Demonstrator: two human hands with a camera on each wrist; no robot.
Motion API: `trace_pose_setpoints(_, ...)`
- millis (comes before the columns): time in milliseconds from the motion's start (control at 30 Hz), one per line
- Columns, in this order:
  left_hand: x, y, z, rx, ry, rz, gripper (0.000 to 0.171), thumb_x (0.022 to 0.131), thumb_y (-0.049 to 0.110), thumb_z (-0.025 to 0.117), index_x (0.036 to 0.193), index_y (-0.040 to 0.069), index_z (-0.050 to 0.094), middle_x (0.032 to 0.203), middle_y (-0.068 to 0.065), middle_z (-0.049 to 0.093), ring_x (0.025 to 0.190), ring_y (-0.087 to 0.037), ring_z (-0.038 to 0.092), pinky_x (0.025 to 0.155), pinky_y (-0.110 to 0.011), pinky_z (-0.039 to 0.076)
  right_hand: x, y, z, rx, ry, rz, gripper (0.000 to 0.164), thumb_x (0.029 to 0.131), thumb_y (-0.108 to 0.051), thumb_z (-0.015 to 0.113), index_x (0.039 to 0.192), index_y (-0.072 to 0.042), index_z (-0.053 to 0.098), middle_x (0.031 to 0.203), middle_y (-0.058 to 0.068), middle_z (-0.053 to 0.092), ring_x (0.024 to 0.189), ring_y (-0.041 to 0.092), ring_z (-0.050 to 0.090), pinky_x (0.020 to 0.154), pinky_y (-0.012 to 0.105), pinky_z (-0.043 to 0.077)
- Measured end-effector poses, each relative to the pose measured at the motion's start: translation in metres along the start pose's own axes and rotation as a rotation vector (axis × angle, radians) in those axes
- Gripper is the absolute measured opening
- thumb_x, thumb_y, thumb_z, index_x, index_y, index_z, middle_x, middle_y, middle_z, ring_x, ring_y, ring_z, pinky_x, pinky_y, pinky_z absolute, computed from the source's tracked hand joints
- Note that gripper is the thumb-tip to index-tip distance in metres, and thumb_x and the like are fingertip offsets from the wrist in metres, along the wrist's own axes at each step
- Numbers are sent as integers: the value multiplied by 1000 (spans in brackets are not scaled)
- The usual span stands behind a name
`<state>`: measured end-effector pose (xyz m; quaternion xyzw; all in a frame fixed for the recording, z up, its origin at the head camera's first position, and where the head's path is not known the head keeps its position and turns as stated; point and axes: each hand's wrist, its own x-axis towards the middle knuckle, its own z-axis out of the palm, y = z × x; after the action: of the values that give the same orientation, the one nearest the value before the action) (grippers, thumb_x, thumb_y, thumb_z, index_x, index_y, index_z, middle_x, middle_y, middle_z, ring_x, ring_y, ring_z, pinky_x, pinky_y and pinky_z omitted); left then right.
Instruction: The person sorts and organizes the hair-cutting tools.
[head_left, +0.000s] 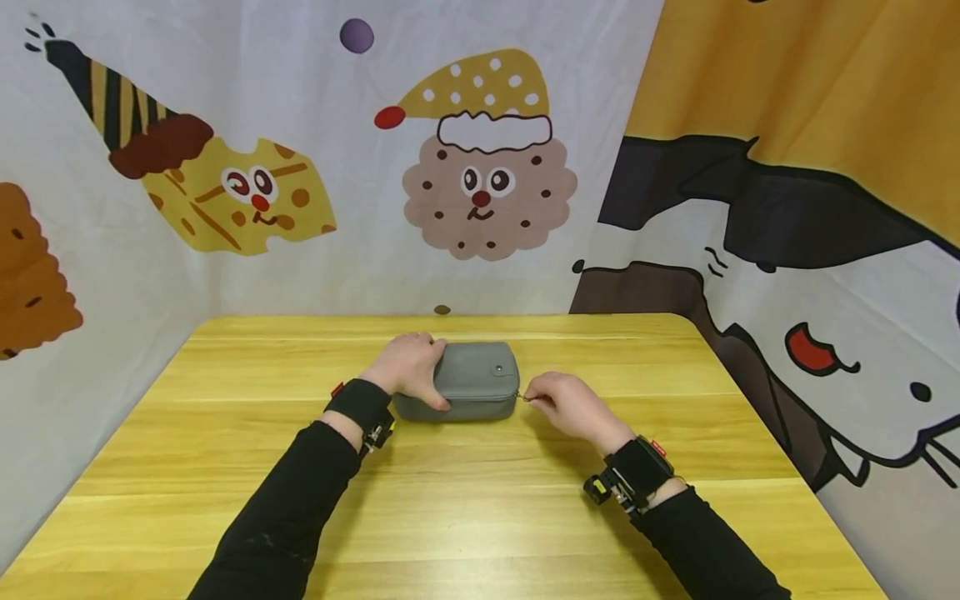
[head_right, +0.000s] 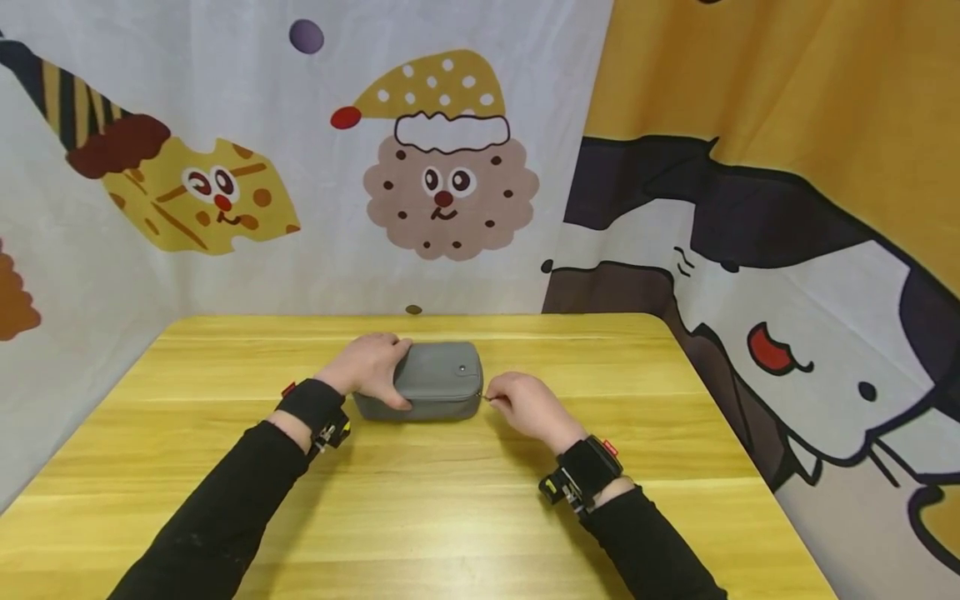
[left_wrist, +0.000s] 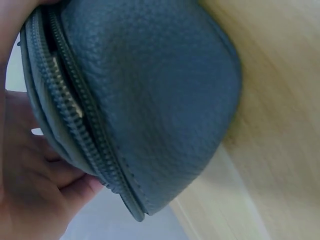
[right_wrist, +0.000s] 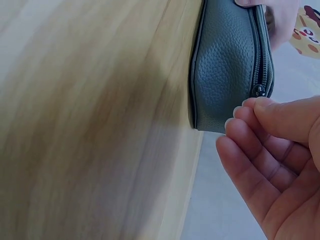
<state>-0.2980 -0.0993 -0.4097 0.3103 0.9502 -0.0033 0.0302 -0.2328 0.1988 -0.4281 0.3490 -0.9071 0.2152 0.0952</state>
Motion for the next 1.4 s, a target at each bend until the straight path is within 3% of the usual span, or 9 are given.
trace_pose_setpoints(133, 0, 1, -2, -14, -14, -5, 110, 64, 70, 78, 145, 3, 46, 128, -19, 57, 115, -37, 55, 98, -51, 45, -1, -1, 1, 9, 5, -12, 7, 90, 1, 69, 93, -3, 74, 87, 3, 70, 82, 19, 67, 75, 34, 56)
trace_pose_setpoints(367, 1, 2, -2, -37, -26, -8, 111, 65, 69, 78, 147, 2, 44, 132, -20, 56, 118, -38, 54, 99, -51, 44, 0, -2, 5, 17, 47, -157, 9, 85, 5, 72, 88, -3, 72, 83, 2, 69, 79, 18, 66, 71, 32, 56)
trace_pose_setpoints(667, 2, 1, 0, -29, -25, -9, 111, 66, 69, 78, 148, 2, 43, 133, -20, 55, 120, -37, 53, 100, -51, 43, 3, -14, 8, 29, -31, -73, 8, 89, -1, 72, 95, -5, 75, 92, 4, 72, 87, 19, 68, 79, 33, 56)
trace_pose_setpoints(1400, 0, 0, 1, -36, -14, -12, 113, 65, 69, 78, 148, 1, 43, 134, -21, 55, 120, -38, 53, 100, -52, 43, 21, -48, 20, 61, -63, -51, 11, 92, -10, 71, 100, -5, 77, 90, 1, 73, 81, 15, 67, 74, 29, 55)
